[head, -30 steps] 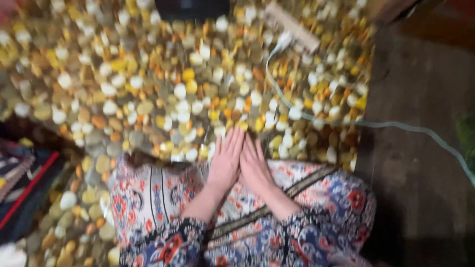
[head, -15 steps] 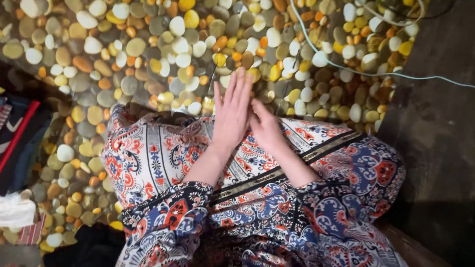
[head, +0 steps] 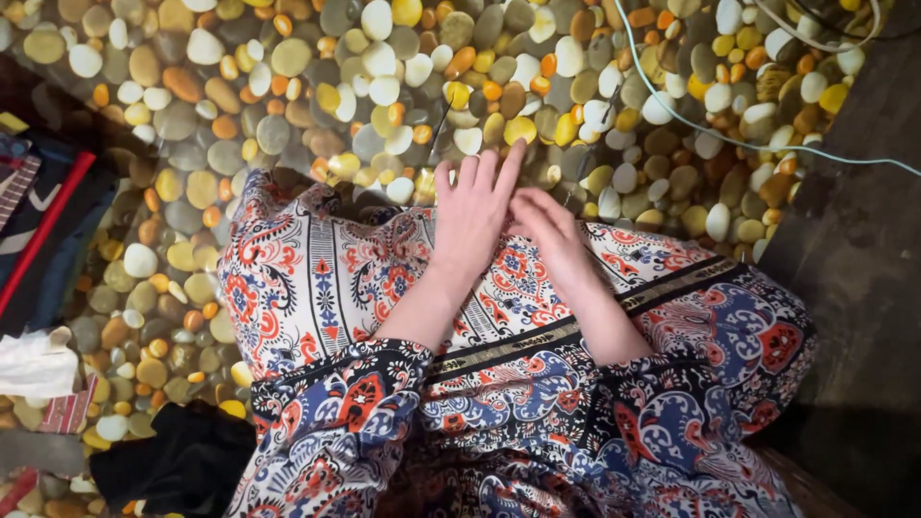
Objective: The person folds a patterned shirt by hand on a pebble-patterned floor and then folds a dark blue long-sleeved shirt.
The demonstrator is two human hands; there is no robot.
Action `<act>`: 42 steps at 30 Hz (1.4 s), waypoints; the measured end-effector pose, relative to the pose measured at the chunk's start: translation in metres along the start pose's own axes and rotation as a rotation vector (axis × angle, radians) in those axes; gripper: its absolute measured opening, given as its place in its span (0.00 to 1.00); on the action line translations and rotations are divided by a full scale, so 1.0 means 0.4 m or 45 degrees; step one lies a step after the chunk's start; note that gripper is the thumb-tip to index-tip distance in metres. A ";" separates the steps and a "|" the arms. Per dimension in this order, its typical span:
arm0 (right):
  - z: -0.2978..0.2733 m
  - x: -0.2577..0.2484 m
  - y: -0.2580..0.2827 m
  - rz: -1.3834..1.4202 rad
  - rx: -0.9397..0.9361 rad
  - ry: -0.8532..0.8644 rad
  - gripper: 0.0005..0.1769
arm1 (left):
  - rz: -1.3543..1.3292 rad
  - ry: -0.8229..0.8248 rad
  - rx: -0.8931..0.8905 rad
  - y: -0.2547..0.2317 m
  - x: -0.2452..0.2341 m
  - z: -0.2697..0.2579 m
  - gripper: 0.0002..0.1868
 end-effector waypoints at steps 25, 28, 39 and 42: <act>-0.018 0.019 0.005 -0.024 -0.019 0.132 0.14 | 0.173 -0.054 0.035 -0.009 0.035 -0.012 0.37; -0.015 0.015 -0.005 -0.040 -0.022 0.133 0.14 | 0.134 -0.019 0.028 -0.010 0.036 -0.011 0.35; -0.020 0.024 0.022 -0.018 0.002 0.132 0.14 | 0.147 0.007 0.030 -0.011 0.037 -0.013 0.36; -0.018 0.019 0.006 -0.063 -0.022 0.143 0.15 | 0.107 -0.042 0.027 -0.012 0.038 -0.009 0.32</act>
Point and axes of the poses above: each hand's wrist, its own z-axis towards the middle knuckle, its own x-axis out of the palm, y = z × x, the point moved 4 cm from there along z, towards the middle knuckle, and after that the axes turned 6 degrees about -x, right-handed, at the moved point
